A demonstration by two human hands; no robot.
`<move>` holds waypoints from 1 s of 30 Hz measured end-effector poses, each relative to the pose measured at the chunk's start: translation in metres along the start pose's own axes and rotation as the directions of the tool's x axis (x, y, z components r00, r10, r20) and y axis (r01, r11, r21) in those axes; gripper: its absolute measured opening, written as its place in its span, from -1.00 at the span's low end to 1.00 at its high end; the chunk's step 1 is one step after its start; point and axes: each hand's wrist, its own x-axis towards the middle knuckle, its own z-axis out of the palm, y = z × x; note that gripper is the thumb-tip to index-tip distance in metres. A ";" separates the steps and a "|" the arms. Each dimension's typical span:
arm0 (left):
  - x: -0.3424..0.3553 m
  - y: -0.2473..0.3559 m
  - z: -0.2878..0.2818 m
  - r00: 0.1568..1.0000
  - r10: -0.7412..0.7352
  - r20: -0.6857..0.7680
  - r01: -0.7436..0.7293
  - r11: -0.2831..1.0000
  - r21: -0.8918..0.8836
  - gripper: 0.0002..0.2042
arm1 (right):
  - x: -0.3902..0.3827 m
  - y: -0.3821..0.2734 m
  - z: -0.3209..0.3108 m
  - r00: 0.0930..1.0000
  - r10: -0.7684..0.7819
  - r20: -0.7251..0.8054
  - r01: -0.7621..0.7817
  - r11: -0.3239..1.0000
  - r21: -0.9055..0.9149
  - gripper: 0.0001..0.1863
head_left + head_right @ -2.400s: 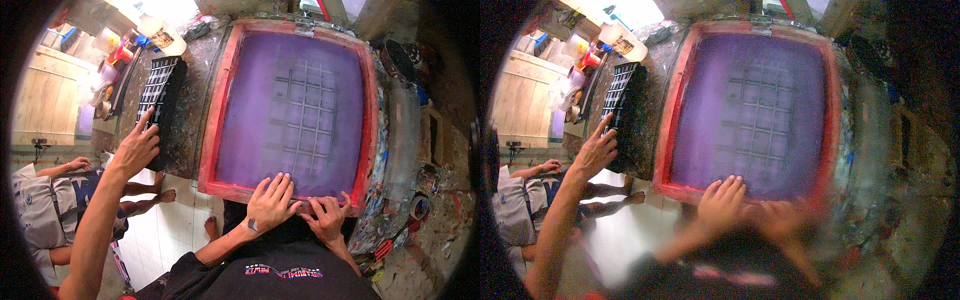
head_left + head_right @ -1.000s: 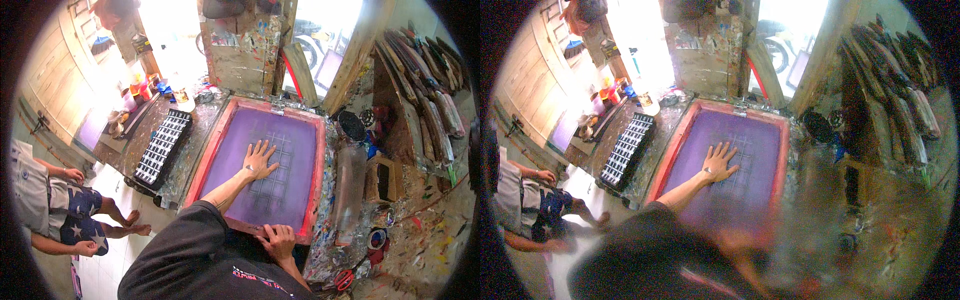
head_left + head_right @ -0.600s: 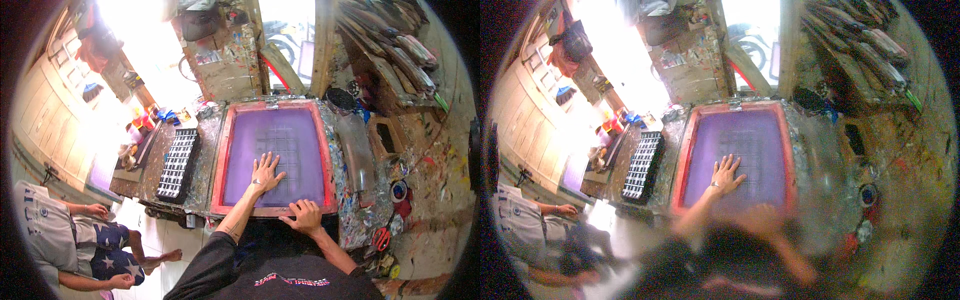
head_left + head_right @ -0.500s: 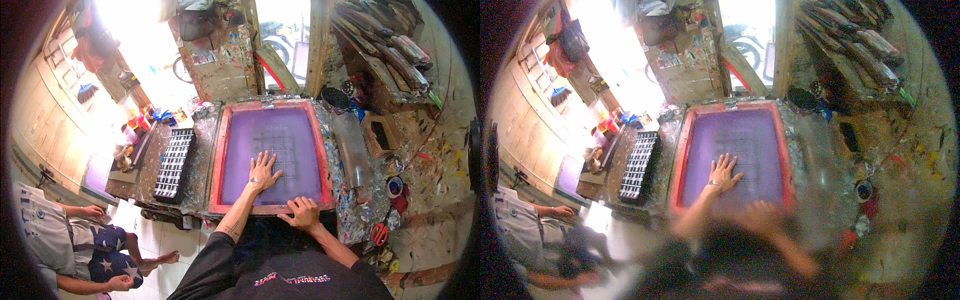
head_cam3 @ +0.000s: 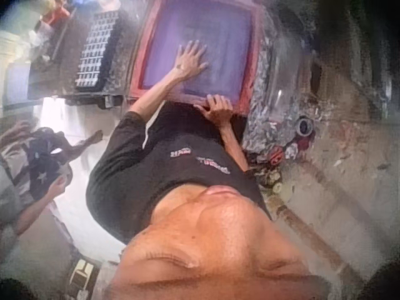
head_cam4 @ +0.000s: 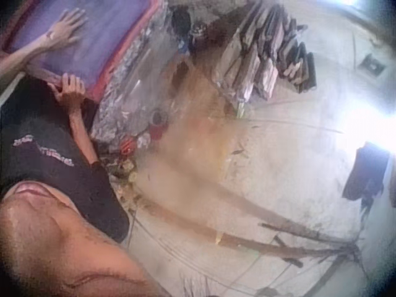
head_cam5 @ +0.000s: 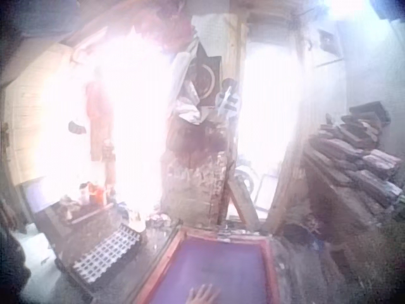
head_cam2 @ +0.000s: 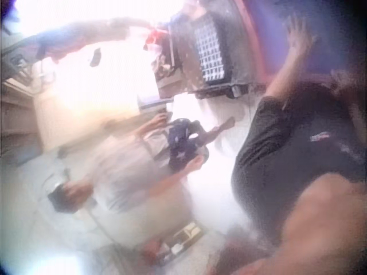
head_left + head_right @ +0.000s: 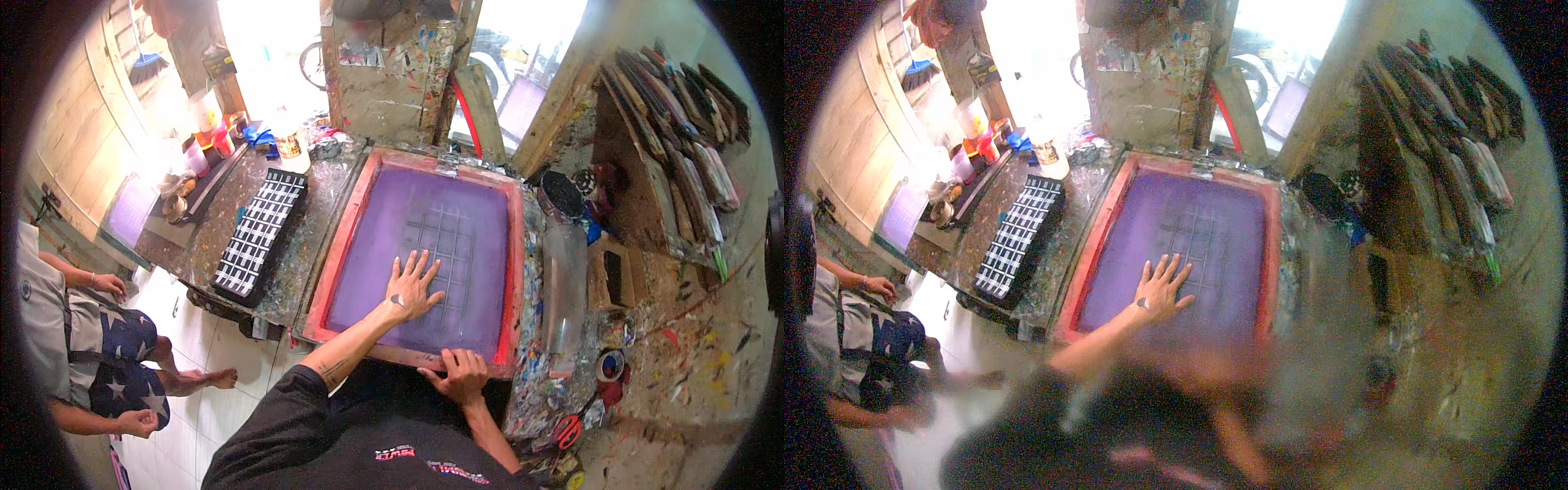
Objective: The person applies clear tape to the edges of a screen printing frame mesh by hand, pressing it down to secure it against the red wooden frame.
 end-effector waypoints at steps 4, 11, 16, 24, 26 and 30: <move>0.023 -0.003 -0.003 0.998 0.040 0.047 -0.044 0.994 0.096 -0.23 | -0.003 0.002 0.008 0.998 0.053 -0.016 -0.052 0.996 0.070 -0.36; 0.126 0.020 0.014 0.953 0.246 -0.174 -0.266 0.959 -0.099 -0.28 | -0.001 0.008 0.008 0.995 0.087 0.046 -0.090 0.992 0.087 -0.36; 0.135 0.026 0.018 0.979 0.203 -0.017 -0.203 0.979 -0.017 -0.29 | 0.010 0.007 -0.009 0.958 0.183 0.221 -0.246 0.920 0.306 -0.42; 0.157 -0.003 0.014 0.976 0.216 0.005 -0.215 0.975 -0.048 -0.30 | 0.126 0.095 0.018 0.948 0.272 0.169 -0.315 0.883 0.348 -0.66; 0.152 -0.022 0.010 0.976 0.219 0.002 -0.219 0.975 -0.037 -0.31 | 0.167 0.128 0.059 0.934 0.256 0.251 -0.302 0.939 0.164 -0.46; 0.140 -0.067 -0.008 0.992 0.124 0.013 -0.124 0.992 -0.012 -0.30 | 0.192 0.161 0.122 0.765 0.366 0.530 -0.362 0.925 -0.117 -0.14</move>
